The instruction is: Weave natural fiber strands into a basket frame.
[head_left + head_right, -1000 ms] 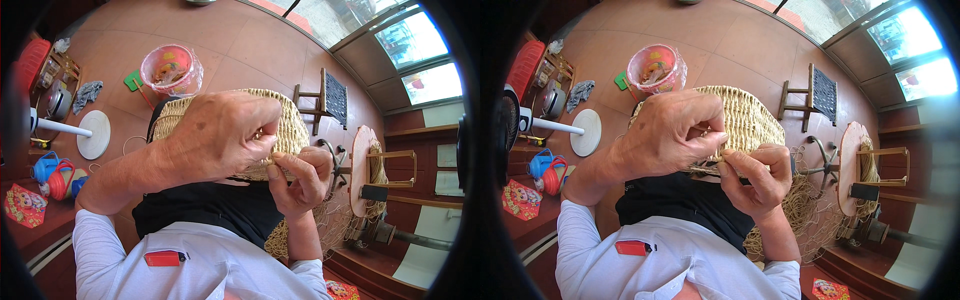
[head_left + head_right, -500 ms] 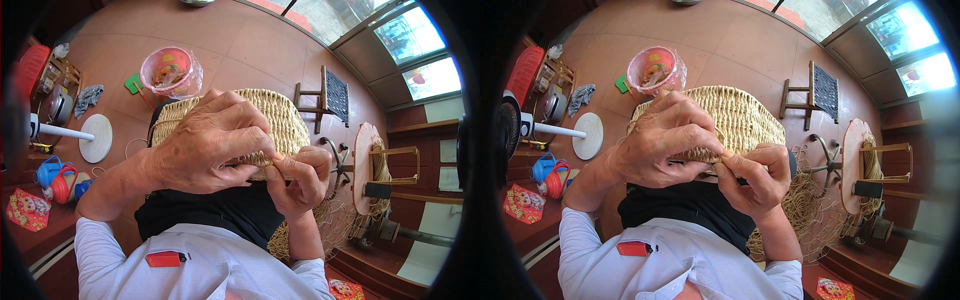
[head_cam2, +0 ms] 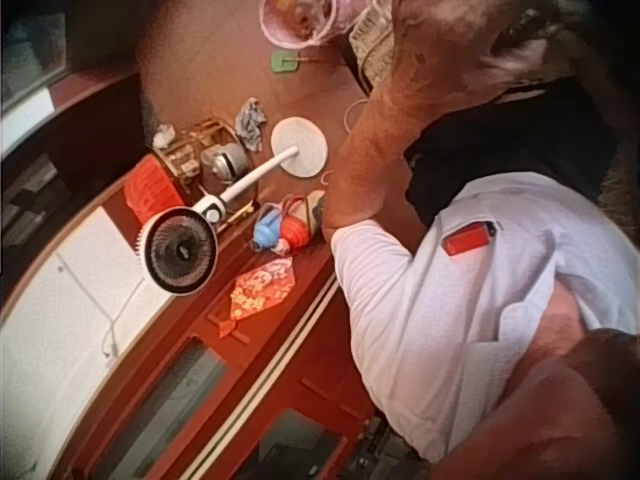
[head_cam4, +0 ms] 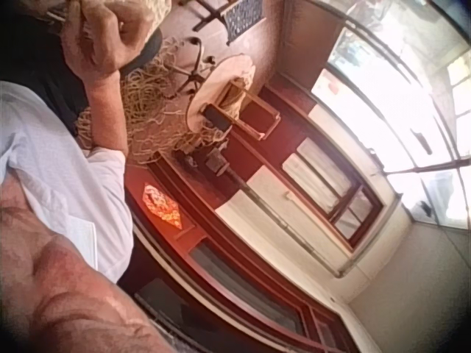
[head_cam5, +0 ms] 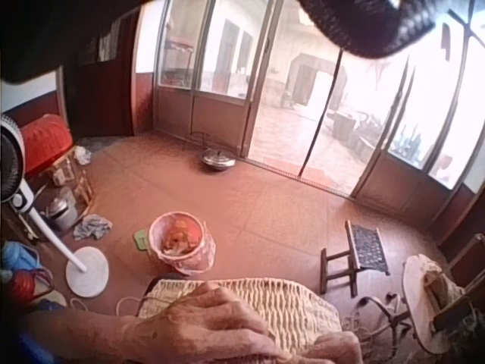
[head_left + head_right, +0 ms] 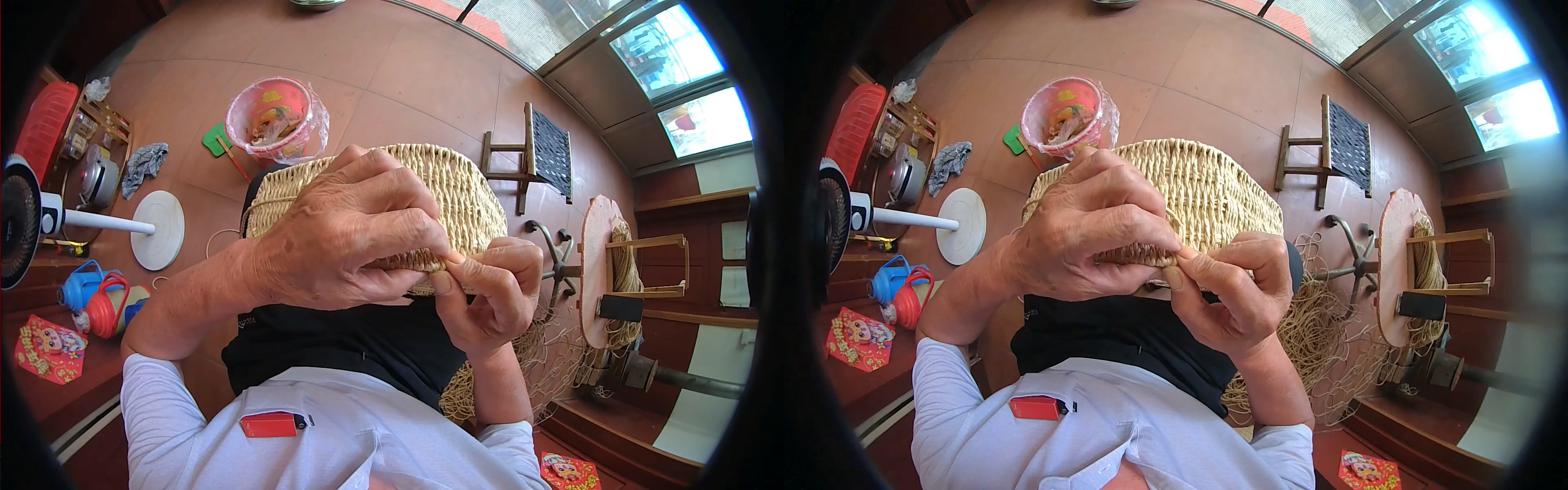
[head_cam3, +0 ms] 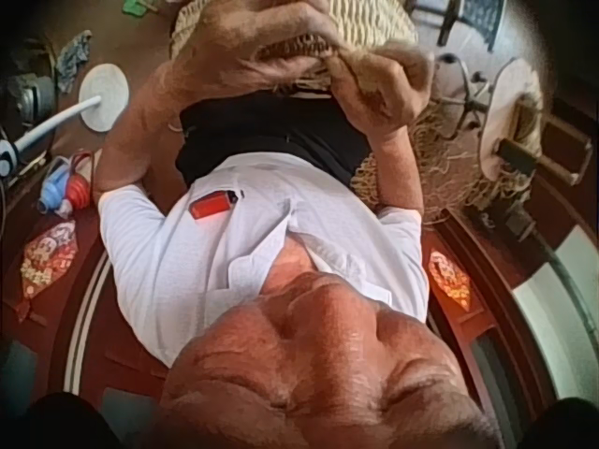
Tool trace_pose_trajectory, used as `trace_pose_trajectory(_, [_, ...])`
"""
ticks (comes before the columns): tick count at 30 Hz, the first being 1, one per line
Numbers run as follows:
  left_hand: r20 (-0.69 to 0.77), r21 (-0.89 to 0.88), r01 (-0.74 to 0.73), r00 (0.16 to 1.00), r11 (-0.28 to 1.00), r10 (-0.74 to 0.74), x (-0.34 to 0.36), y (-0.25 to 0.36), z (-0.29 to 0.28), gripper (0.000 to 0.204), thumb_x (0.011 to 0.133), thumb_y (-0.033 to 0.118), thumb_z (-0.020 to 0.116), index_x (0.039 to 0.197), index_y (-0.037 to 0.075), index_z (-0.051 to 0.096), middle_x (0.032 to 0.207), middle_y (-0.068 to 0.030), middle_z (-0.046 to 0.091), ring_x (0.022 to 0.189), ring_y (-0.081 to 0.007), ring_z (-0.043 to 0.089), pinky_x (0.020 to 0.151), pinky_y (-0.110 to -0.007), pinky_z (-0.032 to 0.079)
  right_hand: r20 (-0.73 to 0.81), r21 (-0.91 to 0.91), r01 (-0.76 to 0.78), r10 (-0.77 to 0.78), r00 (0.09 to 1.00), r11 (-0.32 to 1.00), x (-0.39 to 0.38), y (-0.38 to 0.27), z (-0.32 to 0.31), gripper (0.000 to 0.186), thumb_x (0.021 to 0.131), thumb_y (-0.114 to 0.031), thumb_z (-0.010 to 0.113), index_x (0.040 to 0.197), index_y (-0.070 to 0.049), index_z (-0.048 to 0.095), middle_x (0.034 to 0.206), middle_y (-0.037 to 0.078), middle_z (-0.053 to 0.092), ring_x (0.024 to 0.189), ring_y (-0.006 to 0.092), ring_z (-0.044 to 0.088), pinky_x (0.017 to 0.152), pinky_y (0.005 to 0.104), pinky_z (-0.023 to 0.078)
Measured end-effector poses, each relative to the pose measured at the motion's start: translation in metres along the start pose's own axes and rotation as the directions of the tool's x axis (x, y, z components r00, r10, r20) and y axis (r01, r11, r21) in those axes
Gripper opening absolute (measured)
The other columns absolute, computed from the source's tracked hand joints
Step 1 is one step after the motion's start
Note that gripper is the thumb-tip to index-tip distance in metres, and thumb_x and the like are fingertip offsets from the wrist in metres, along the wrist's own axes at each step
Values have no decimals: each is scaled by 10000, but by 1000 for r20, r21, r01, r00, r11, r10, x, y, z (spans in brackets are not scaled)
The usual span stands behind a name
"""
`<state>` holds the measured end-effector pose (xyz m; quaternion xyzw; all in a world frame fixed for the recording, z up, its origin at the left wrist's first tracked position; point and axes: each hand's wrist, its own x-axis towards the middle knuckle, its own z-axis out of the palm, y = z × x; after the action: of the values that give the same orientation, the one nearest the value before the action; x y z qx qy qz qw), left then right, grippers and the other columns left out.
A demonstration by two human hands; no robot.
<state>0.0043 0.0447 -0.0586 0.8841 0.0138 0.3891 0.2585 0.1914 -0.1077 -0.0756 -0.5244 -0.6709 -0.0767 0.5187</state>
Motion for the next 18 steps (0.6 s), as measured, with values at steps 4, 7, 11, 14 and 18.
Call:
trace_pose_trajectory(4, [-12,-14,-21,1000,1000,21,-1,-4,3,386,745,63,926,1092,174,798,1035,17,703,992,-223,676,886,-399,481,-6,-11,-12,12,1000,1000,-1,0,1,253,754,3,953,949,-80,815,902,17,621,777,164,572,639,302,472])
trace_pose_trajectory(7, [-21,16,-51,998,999,51,-2,-3,4,360,751,60,924,1066,169,788,1019,15,698,976,-220,673,878,-394,481,40,-20,-17,18,999,1000,-3,0,0,295,771,-19,938,1022,-88,799,962,37,570,807,184,554,702,329,463])
trace_pose_trajectory(11, [-16,75,-71,997,995,72,-1,-1,5,310,765,77,900,1033,164,768,996,13,678,963,-226,658,869,-397,473,43,-25,-5,6,999,1000,-4,2,-1,298,760,-11,933,1016,-87,799,950,34,578,806,185,557,705,336,468])
trace_pose_trajectory(14, [22,109,-77,997,991,75,2,1,4,298,751,73,873,1006,159,744,964,8,645,940,-240,633,854,-407,458,20,-22,12,-12,1000,1000,-3,3,2,280,745,-11,941,978,-89,806,918,22,601,791,177,570,682,323,475])
trace_pose_trajectory(18, [119,-38,-21,993,999,26,14,-2,6,323,707,52,848,979,148,703,947,-2,608,934,-266,598,842,-425,435,-10,-19,-9,9,1000,1000,-4,-2,3,300,720,-13,947,978,-88,814,881,7,629,778,170,585,665,308,484])
